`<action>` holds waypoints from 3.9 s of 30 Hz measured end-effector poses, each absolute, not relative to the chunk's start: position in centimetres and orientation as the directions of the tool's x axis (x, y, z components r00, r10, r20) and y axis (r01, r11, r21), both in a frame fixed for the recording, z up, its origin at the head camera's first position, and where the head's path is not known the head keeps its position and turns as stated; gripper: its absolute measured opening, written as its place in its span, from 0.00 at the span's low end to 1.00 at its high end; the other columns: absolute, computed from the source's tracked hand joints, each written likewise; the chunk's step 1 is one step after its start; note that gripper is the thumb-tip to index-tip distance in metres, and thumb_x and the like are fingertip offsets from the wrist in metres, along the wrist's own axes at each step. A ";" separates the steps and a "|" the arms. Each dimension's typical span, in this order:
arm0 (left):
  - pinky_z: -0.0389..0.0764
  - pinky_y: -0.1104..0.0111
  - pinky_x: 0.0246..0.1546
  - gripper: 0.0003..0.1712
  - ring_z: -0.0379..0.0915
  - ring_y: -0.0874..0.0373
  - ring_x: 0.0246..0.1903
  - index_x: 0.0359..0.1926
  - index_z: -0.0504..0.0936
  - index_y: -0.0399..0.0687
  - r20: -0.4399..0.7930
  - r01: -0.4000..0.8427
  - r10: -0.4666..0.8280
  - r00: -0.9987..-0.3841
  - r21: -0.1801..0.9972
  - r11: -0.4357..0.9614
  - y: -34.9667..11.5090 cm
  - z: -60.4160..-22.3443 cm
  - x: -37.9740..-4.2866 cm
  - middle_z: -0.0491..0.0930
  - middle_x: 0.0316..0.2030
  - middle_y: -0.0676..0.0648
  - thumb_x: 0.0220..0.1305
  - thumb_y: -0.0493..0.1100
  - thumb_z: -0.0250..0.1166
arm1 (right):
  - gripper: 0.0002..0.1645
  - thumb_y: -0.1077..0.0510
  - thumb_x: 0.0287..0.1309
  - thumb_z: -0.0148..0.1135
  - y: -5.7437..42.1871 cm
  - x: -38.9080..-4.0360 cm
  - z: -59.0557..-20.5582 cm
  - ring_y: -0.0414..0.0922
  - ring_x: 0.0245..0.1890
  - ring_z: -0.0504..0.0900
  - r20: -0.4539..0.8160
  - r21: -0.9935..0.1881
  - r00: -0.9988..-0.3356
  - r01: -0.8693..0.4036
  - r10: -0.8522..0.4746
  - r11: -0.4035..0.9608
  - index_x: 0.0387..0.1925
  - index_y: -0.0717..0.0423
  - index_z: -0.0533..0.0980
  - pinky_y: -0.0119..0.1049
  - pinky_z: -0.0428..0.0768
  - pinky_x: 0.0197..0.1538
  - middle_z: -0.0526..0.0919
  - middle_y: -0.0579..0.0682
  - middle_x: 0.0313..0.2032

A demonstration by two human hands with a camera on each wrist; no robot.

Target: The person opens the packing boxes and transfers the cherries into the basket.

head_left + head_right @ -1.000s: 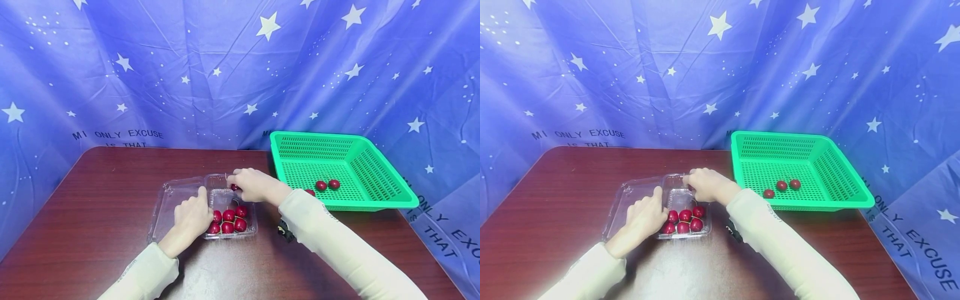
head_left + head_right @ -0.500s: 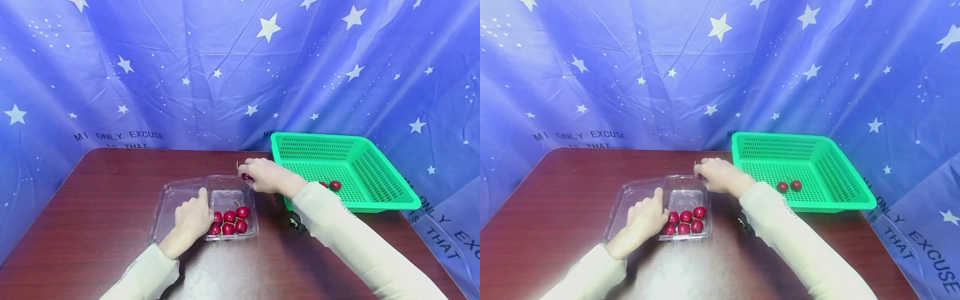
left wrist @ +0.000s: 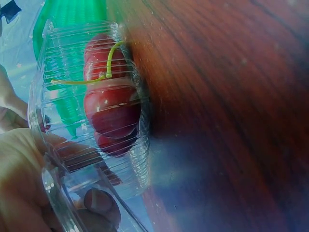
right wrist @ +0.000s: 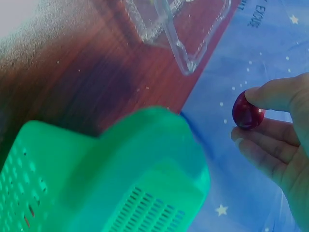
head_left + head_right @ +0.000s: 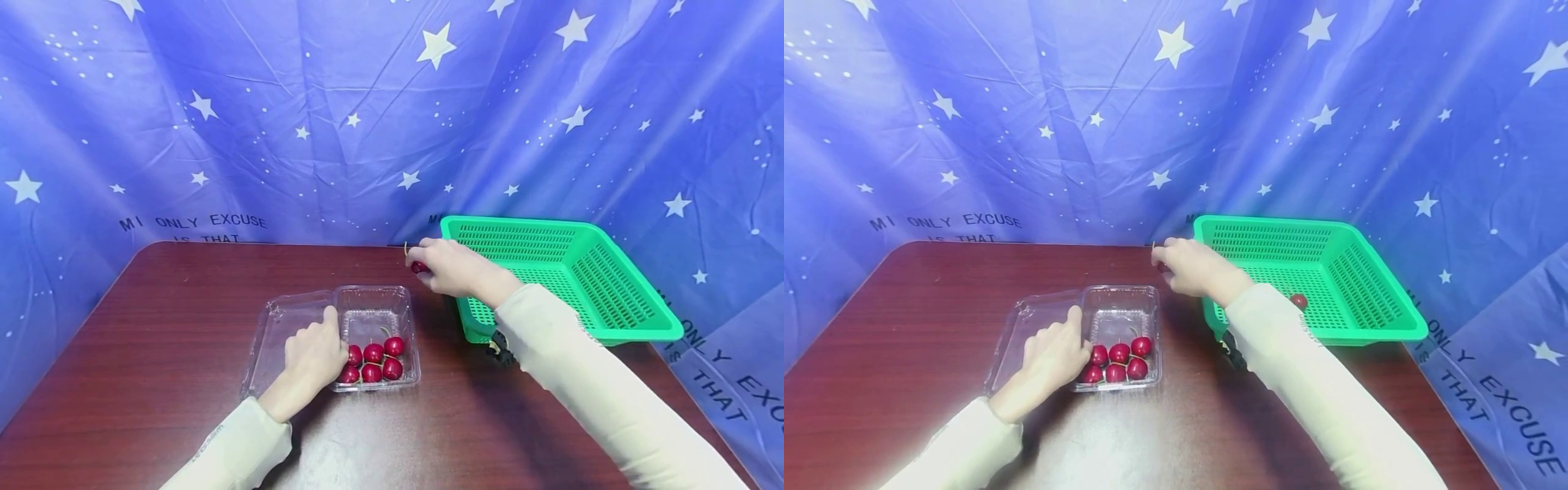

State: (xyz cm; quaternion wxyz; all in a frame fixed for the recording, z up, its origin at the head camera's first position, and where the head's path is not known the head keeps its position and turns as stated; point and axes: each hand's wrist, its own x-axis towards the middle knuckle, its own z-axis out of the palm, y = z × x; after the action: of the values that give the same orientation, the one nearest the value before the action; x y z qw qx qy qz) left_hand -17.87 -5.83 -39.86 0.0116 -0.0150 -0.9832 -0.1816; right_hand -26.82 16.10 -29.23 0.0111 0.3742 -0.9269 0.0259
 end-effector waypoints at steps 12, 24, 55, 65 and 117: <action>0.77 0.49 0.21 0.16 0.80 0.38 0.25 0.39 0.66 0.40 0.019 0.032 0.026 -0.999 0.344 0.938 -5.8 -40.0 -18.0 0.83 0.24 0.35 0.54 0.43 0.60 | 0.13 0.64 0.57 0.61 19.4 -27.8 -27.4 0.52 0.40 0.81 0.090 -0.107 -0.800 -0.600 -0.593 0.793 0.45 0.59 0.80 0.50 0.82 0.46 0.83 0.58 0.42; 0.76 0.49 0.21 0.16 0.79 0.38 0.24 0.40 0.66 0.40 0.013 0.029 0.026 -1.000 0.343 0.939 -5.8 -40.1 -18.1 0.83 0.24 0.35 0.54 0.43 0.60 | 0.17 0.64 0.58 0.61 22.0 -28.2 -26.7 0.56 0.41 0.80 0.060 -0.116 -0.861 -0.509 -0.505 0.853 0.50 0.62 0.78 0.53 0.81 0.46 0.82 0.61 0.44; 0.77 0.49 0.22 0.18 0.80 0.38 0.25 0.40 0.67 0.40 0.007 0.023 0.022 -1.000 0.348 0.937 -5.8 -39.8 -18.0 0.83 0.25 0.35 0.53 0.44 0.61 | 0.14 0.69 0.53 0.57 30.4 -28.3 -30.0 0.47 0.24 0.73 -0.100 -0.055 -0.901 -0.418 -0.421 0.907 0.43 0.64 0.78 0.42 0.74 0.30 0.83 0.59 0.32; 0.77 0.49 0.22 0.18 0.80 0.38 0.25 0.40 0.67 0.40 0.019 0.026 0.021 -1.000 0.352 0.935 -5.8 -39.9 -18.0 0.83 0.25 0.35 0.52 0.44 0.61 | 0.13 0.69 0.52 0.58 31.3 -27.8 -31.2 0.45 0.21 0.73 -0.134 -0.060 -0.910 -0.388 -0.392 0.920 0.42 0.64 0.77 0.40 0.73 0.27 0.82 0.58 0.30; 0.77 0.48 0.22 0.18 0.80 0.37 0.25 0.39 0.67 0.40 0.024 0.032 0.025 -0.999 0.353 0.935 -5.9 -39.9 -17.8 0.83 0.25 0.35 0.53 0.45 0.62 | 0.16 0.67 0.51 0.62 34.8 -27.2 -32.8 0.49 0.29 0.78 -0.178 -0.038 -0.923 -0.339 -0.341 0.940 0.44 0.65 0.78 0.50 0.79 0.33 0.84 0.60 0.33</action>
State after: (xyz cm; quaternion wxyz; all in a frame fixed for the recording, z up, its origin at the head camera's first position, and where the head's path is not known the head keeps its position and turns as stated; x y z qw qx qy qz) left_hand -17.84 -5.88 -39.90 0.0095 -0.0145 -0.9836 -0.1797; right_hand -27.25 34.77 -32.83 -0.0912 0.1734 -0.9806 0.0035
